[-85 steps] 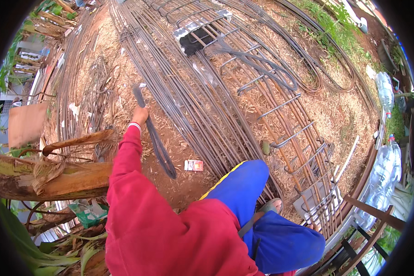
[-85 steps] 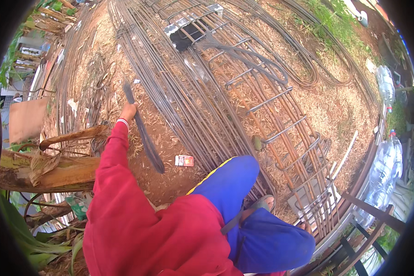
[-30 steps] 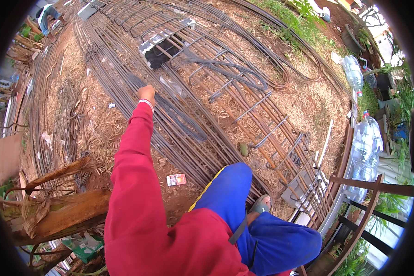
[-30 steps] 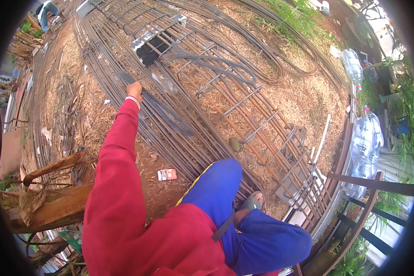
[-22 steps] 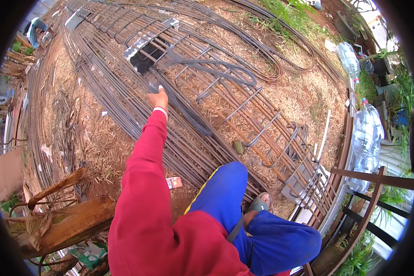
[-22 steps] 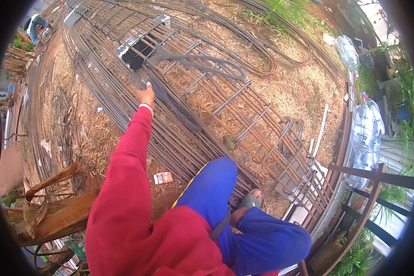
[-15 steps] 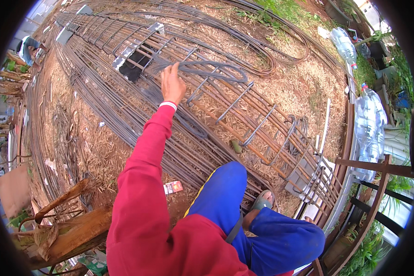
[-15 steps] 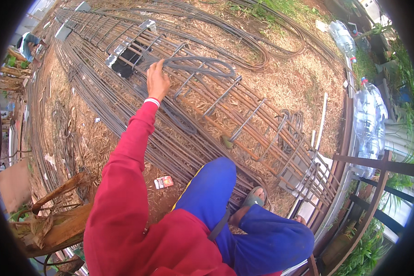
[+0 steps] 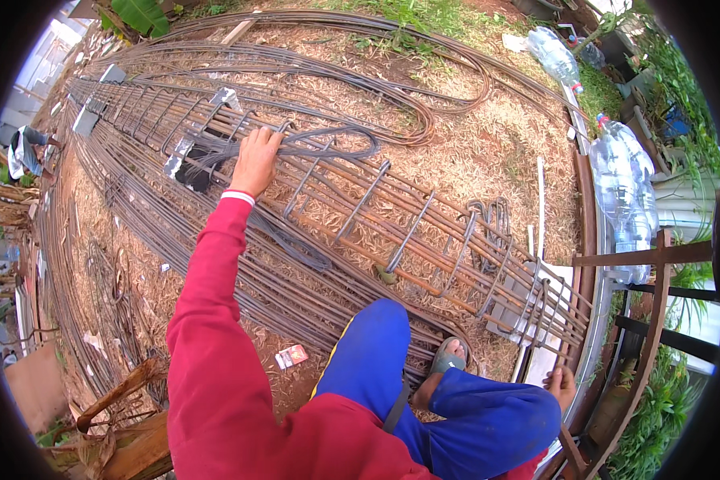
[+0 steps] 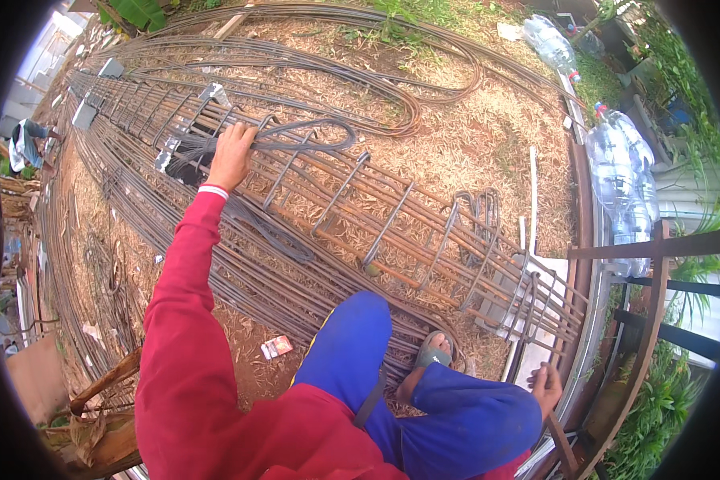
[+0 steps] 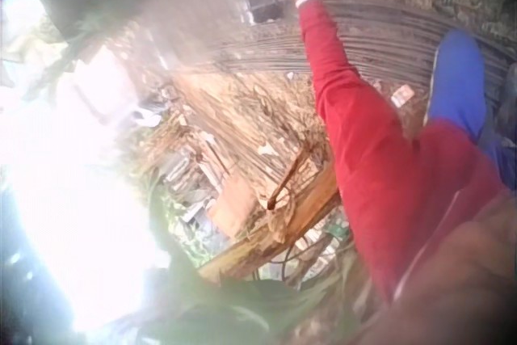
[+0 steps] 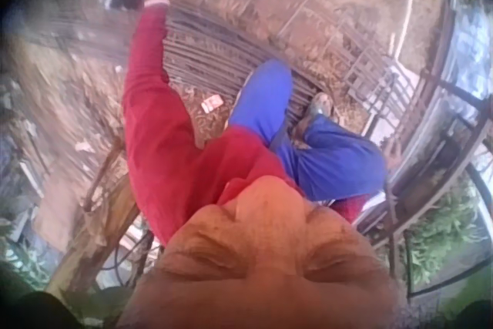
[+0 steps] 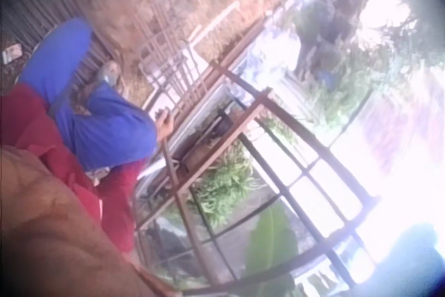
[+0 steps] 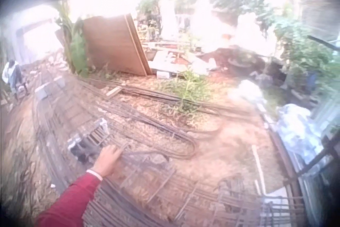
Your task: The person sits on the ground and assembles a metal grid by bending and tying wire ties around intersecting metal rods. They repeatedly pick up wire ties, wrap them around the grid intersections, and twist them to secure the structure.
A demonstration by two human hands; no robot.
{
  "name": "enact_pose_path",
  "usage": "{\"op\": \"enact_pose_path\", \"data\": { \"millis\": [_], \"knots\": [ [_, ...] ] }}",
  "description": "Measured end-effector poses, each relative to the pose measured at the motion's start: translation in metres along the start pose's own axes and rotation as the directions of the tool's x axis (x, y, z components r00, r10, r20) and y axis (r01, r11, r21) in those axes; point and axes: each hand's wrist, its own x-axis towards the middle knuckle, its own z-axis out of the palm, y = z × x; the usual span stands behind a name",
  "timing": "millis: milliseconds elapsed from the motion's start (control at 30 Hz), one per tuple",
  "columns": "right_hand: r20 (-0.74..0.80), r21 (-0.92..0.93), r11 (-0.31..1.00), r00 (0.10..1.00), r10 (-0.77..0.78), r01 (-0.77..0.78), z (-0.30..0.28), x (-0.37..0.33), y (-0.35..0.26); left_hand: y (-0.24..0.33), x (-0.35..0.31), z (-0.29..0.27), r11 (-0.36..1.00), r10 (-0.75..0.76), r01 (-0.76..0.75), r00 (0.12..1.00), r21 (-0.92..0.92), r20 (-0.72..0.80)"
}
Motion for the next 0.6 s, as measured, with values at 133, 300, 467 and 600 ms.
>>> {"op": "enact_pose_path", "data": {
  "millis": [133, 300, 467, 600],
  "knots": [
    [0.038, -0.109, 0.939, 0.946, -0.323, 0.325, -0.005, 0.021, -0.142, 0.043, -0.022, -0.073, 0.985, 0.091, -0.104, 0.991, -0.140, -0.095],
    [0.409, -0.076, 0.687, 0.651, -0.640, 0.723, 0.082, -0.010, -0.270, 0.134, -0.055, -0.123, 0.849, 0.169, -0.205, 0.979, -0.488, -0.118],
    [0.600, 0.175, 0.784, 0.567, -0.564, 0.595, 0.153, -0.047, -0.271, 0.202, -0.091, -0.130, 0.803, 0.173, -0.227, 0.974, -0.552, -0.149],
    [0.646, 0.295, 0.913, 0.646, -0.407, 0.280, 0.147, -0.072, -0.246, 0.240, -0.142, -0.129, 0.610, -0.504, 0.254, 0.856, -0.751, -0.119]
  ]
}}
